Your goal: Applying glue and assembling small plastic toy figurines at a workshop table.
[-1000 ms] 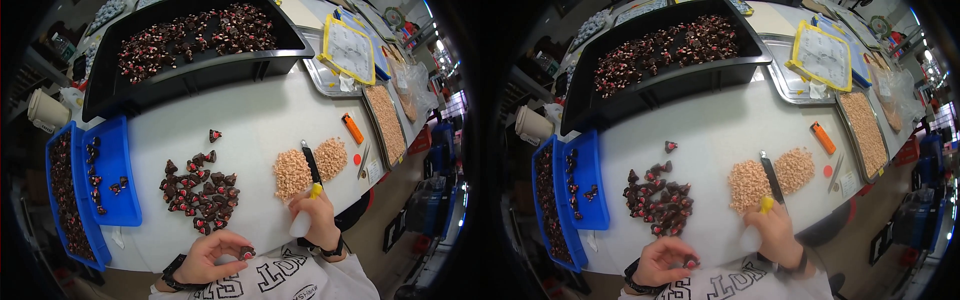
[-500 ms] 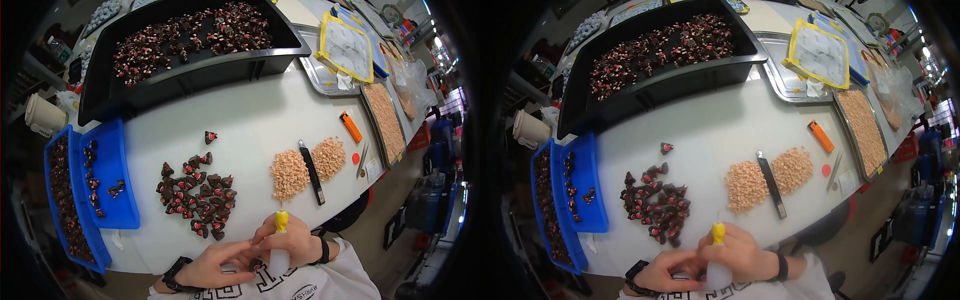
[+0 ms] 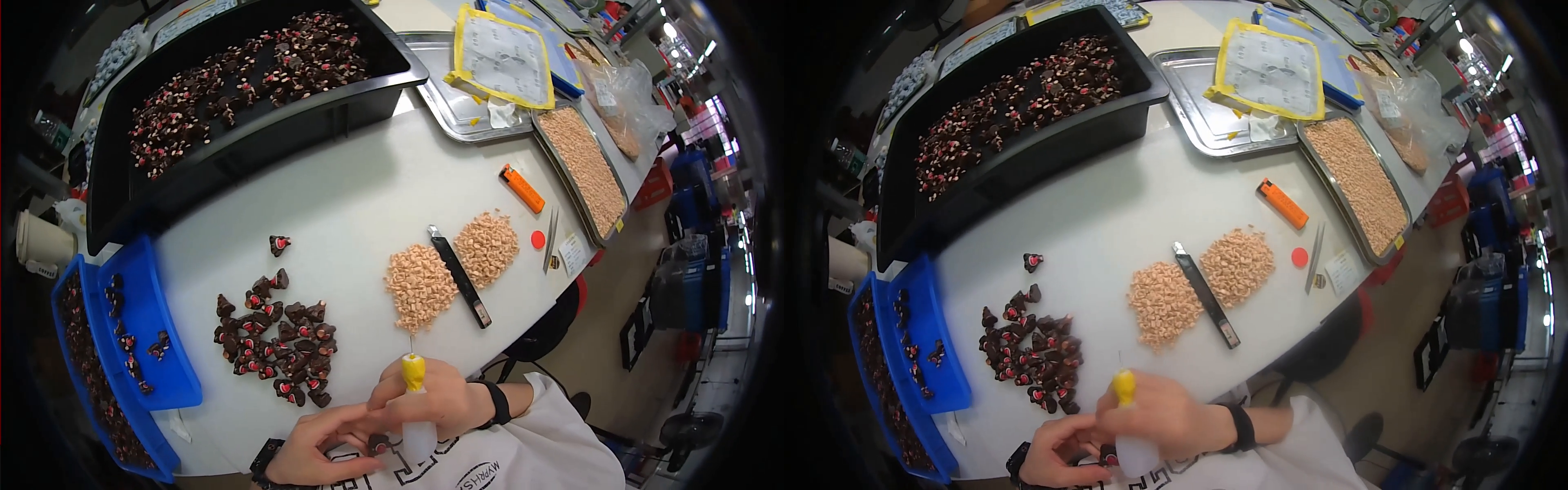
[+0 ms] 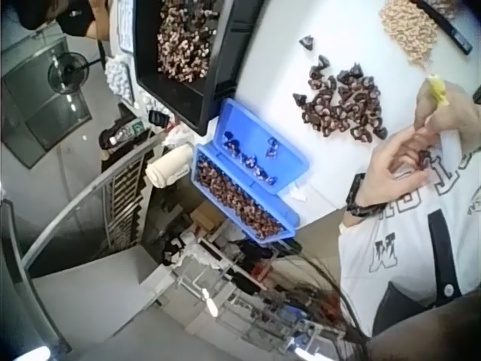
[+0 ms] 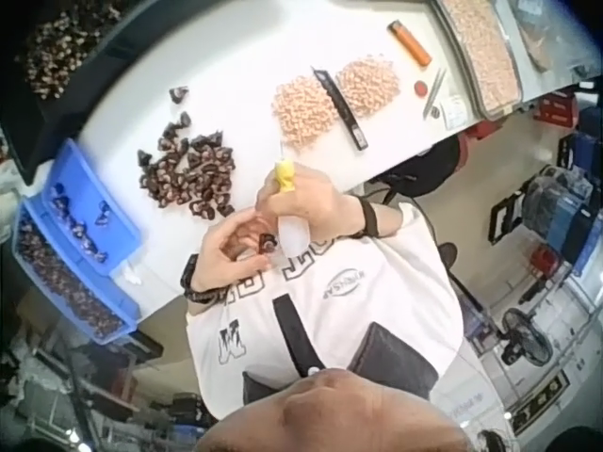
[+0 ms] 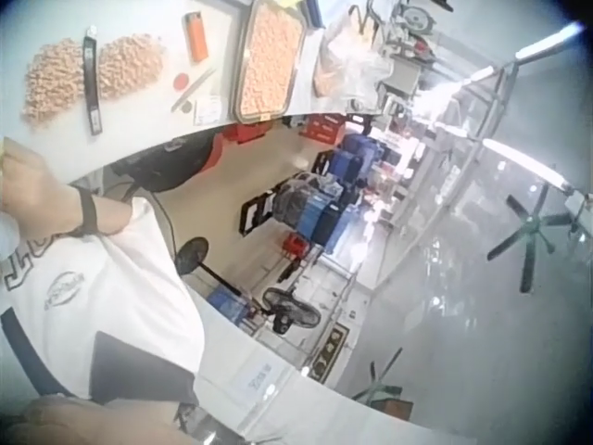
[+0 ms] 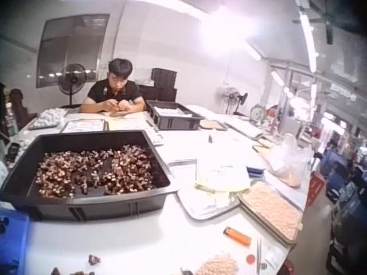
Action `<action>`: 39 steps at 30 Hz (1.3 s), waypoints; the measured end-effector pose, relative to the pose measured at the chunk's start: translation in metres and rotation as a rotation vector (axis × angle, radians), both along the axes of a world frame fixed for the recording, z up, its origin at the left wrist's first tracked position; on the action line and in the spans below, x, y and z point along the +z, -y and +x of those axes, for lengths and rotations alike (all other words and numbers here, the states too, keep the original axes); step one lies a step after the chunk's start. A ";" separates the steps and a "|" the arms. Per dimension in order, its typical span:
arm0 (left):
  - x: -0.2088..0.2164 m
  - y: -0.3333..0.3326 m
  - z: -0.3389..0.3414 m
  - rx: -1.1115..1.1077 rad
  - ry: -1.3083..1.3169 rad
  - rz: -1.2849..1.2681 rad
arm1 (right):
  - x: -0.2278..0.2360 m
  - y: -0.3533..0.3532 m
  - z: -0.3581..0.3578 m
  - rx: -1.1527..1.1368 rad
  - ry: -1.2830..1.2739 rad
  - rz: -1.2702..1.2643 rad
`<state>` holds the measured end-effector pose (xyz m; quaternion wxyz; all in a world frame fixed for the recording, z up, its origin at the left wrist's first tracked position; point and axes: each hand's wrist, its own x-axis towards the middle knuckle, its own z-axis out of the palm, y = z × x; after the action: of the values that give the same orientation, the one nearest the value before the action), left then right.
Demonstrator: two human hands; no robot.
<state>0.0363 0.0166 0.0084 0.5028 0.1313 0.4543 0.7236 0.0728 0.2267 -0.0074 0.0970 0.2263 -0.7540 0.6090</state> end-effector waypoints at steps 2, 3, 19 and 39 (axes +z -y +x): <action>0.004 0.007 -0.010 -0.113 0.033 -0.092 | -0.001 -0.001 0.002 0.002 -0.003 0.001; 0.004 0.006 -0.012 -0.106 0.035 -0.098 | 0.000 0.001 0.001 -0.009 -0.045 -0.011; 0.000 0.014 -0.017 -0.134 0.122 0.047 | 0.012 0.005 -0.004 -0.083 -0.211 0.191; 0.001 0.010 -0.013 -0.075 -0.001 0.064 | 0.009 -0.002 -0.008 0.038 -0.250 0.076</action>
<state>0.0236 0.0068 0.0090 0.5249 0.1645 0.4260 0.7183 0.0649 0.2287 0.0014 0.1700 0.3184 -0.7542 0.5486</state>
